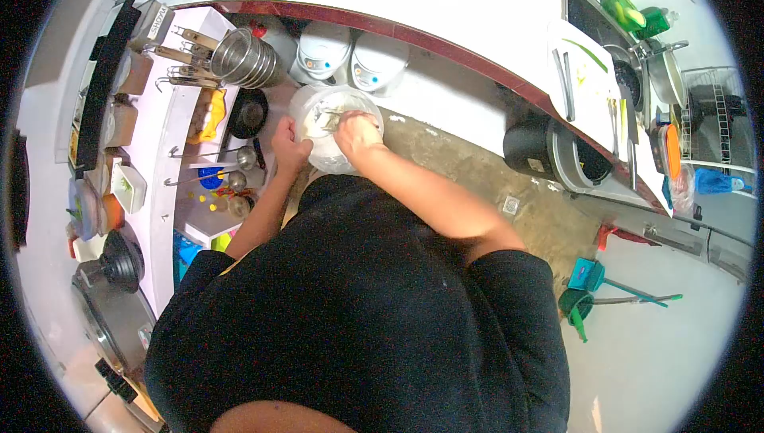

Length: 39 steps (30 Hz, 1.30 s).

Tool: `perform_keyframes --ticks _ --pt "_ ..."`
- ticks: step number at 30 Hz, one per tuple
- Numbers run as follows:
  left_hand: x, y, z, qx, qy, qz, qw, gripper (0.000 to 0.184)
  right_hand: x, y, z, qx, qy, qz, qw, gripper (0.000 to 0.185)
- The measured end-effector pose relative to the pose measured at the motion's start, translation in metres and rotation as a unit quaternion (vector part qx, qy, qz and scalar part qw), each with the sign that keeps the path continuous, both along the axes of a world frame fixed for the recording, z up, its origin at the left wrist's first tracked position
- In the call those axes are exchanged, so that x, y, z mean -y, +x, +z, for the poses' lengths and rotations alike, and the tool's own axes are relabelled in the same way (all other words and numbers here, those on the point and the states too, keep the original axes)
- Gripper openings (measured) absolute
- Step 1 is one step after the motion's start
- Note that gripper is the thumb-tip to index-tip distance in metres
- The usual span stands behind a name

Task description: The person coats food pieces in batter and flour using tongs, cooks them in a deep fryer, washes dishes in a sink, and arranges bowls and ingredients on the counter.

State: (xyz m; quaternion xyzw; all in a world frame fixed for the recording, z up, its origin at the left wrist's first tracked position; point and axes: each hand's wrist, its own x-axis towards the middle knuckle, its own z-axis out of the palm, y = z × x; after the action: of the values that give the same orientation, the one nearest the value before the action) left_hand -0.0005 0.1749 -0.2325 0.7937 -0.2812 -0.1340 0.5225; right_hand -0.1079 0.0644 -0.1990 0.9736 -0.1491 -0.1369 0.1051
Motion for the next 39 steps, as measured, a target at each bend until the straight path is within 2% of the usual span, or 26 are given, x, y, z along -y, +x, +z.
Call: perform_keyframes --ticks 2,4,5,7,8,10,11,12,14,17,20,23,27,31,33,35,37,39 --pt "0.000 0.000 0.002 0.005 -0.001 -0.010 1.000 0.020 0.000 0.004 -0.013 0.034 -0.021 0.036 0.999 0.019" --pt "-0.002 0.000 0.002 0.039 -0.003 -0.045 0.998 0.021 -0.002 0.011 -0.004 -0.035 -0.028 0.068 0.997 0.015" --pt "-0.003 0.001 0.002 0.040 -0.003 -0.044 0.998 0.021 -0.002 0.015 -0.003 -0.033 -0.028 0.069 0.997 0.015" --pt "-0.004 0.002 0.003 0.031 -0.019 -0.065 0.997 0.021 0.001 0.021 -0.002 -0.118 0.071 0.031 0.990 0.017" --pt "-0.005 0.003 0.003 0.030 -0.019 -0.063 0.997 0.021 0.004 0.022 -0.001 -0.118 0.071 0.034 0.990 0.017" --pt "-0.006 0.003 0.008 -0.047 -0.015 -0.032 0.998 0.021 0.014 0.018 0.001 -0.075 0.146 -0.004 0.986 0.021" --pt "-0.007 0.009 -0.005 -0.048 -0.016 -0.029 0.998 0.021 0.019 0.014 0.003 -0.077 0.145 -0.001 0.986 0.021" --pt "-0.010 0.017 -0.029 -0.062 -0.028 -0.029 0.997 0.021 0.024 0.009 0.010 -0.057 0.179 -0.051 0.981 0.023" --pt "-0.013 0.020 -0.038 -0.077 -0.041 -0.026 0.996 0.021 0.030 0.003 0.016 -0.043 0.214 -0.129 0.967 0.025" --pt "-0.013 0.015 -0.017 -0.094 -0.043 0.002 0.995 0.021 0.038 -0.005 0.048 -0.037 0.242 -0.159 0.956 0.025" --pt "-0.008 0.019 -0.015 -0.082 -0.065 0.006 0.995 0.020 0.039 -0.010 0.051 -0.030 0.205 -0.173 0.963 0.024" --pt "-0.008 0.021 -0.020 -0.044 -0.020 -0.009 0.999 0.020 0.032 -0.017 0.061 -0.026 0.184 -0.171 0.968 0.024" --pt "-0.002 0.014 -0.017 -0.089 -0.058 -0.035 0.994 0.020 0.023 -0.016 0.054 -0.059 0.157 -0.145 0.975 0.022" --pt "0.002 0.014 -0.038 -0.139 -0.088 -0.061 0.985 0.020 0.013 -0.012 0.021 -0.065 0.168 -0.114 0.977 0.024" --pt "0.005 0.012 -0.045 -0.122 -0.093 -0.063 0.986 0.020 -0.001 -0.010 0.005 -0.026 0.050 -0.139 0.989 0.029" --pt "0.005 0.010 -0.045 -0.104 -0.099 -0.064 0.988 0.021 -0.005 -0.011 -0.006 -0.023 0.016 -0.121 0.992 0.030" --pt "0.006 0.001 -0.021 -0.010 -0.034 -0.074 0.997 0.021 -0.004 -0.012 -0.010 0.027 -0.106 -0.013 0.994 0.028" --pt "0.007 -0.004 -0.009 -0.016 -0.032 -0.084 0.996 0.021 -0.001 -0.009 -0.010 0.008 -0.128 0.036 0.991 0.028"
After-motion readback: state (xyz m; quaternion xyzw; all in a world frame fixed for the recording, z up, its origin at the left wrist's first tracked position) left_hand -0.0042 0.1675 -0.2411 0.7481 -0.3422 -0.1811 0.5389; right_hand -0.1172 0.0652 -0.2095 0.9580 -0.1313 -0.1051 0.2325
